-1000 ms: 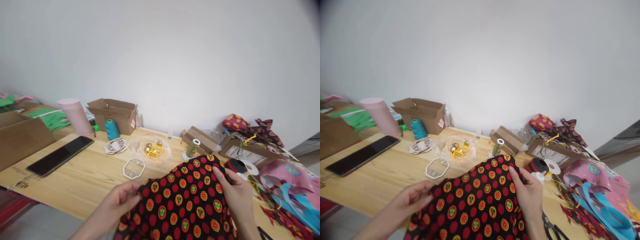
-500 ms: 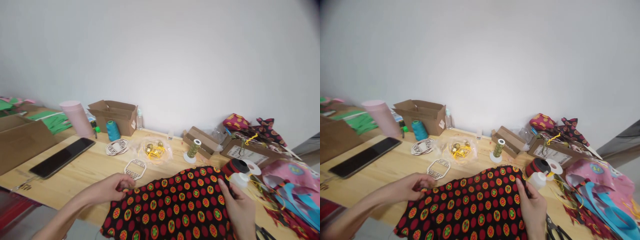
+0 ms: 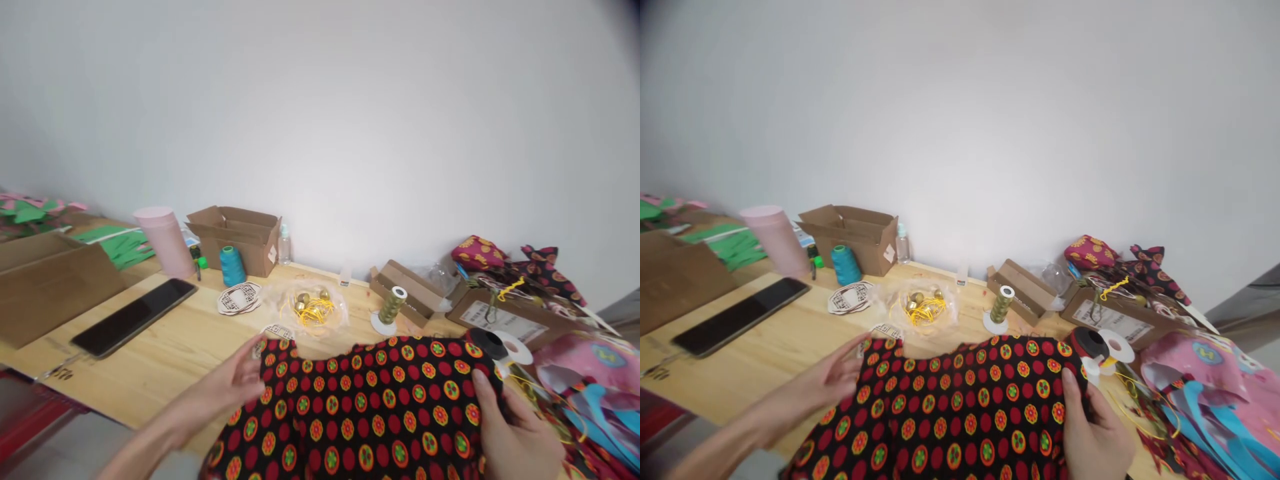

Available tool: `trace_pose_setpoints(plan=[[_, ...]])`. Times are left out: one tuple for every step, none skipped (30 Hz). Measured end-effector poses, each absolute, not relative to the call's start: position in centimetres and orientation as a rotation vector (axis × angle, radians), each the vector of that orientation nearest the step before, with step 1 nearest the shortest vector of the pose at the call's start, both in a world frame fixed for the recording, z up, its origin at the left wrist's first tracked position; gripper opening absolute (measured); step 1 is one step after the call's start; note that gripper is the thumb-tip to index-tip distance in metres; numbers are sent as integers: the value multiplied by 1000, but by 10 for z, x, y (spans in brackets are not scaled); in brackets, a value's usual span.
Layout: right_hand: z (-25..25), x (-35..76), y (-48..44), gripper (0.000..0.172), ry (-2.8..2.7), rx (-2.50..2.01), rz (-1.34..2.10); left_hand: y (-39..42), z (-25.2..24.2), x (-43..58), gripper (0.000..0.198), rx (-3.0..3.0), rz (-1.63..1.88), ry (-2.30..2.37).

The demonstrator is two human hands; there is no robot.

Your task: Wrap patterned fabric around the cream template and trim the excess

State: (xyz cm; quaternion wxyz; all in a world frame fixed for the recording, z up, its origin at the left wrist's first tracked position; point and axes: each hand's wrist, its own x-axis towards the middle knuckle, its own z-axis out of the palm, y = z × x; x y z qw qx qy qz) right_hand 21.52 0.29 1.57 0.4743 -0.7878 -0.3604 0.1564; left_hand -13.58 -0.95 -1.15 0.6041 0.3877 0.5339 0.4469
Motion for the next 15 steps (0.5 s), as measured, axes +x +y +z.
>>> trace_pose_setpoints(plan=[[16, 215, 2, 33, -858, -1942, 387, -14, -18, -134, 89, 945, 1036, 1258], [16, 213, 1, 31, -840, -1943, 388, -18, -24, -132, 91, 980, 1037, 1270], [16, 212, 0, 31, -826, -1936, 391, -20, -27, -130, 92, 998, 1047, 1283], [16, 210, -1, 33, -819, -1926, 389, -22, -29, -128, 92, 1007, 1056, 1290], [17, 208, -2, 35, -821, -1917, 389, -22, -29, -126, 89, 1003, 1059, 1295], [18, 205, -3, 38, -832, -1914, 385, -22, -28, -124, 86, 997, 1057, 1302], [18, 202, -4, 40, -845, -1916, 378, -22, -27, -121, 81, 1003, 1047, 1319], [19, 200, -5, 42, -857, -1916, 360, -23, -25, -117, 75, 1027, 1040, 1350], [20, 197, -8, 43, -868, -1905, 336, -24, -25, -113, 70, 1070, 1031, 1391], [20, 194, -10, 44, -885, -1883, 314, -26, -25, -108, 65, 1129, 1021, 1434], [20, 191, -14, 45, -908, -1859, 291, -28, -25, -104, 62, 1190, 1018, 1473], [20, 189, -18, 45, -926, -1833, 271, -30, -26, -100, 60, 1238, 1025, 1502], [19, 188, -23, 44, -937, -1800, 270, -32, -26, -98, 58, 1262, 1047, 1519], [19, 186, -29, 43, -946, -1753, 288, -34, -25, -96, 56, 1269, 1083, 1527], [19, 186, -35, 42, -968, -1687, 342, -35, -23, -96, 55, 1264, 1134, 1535]])
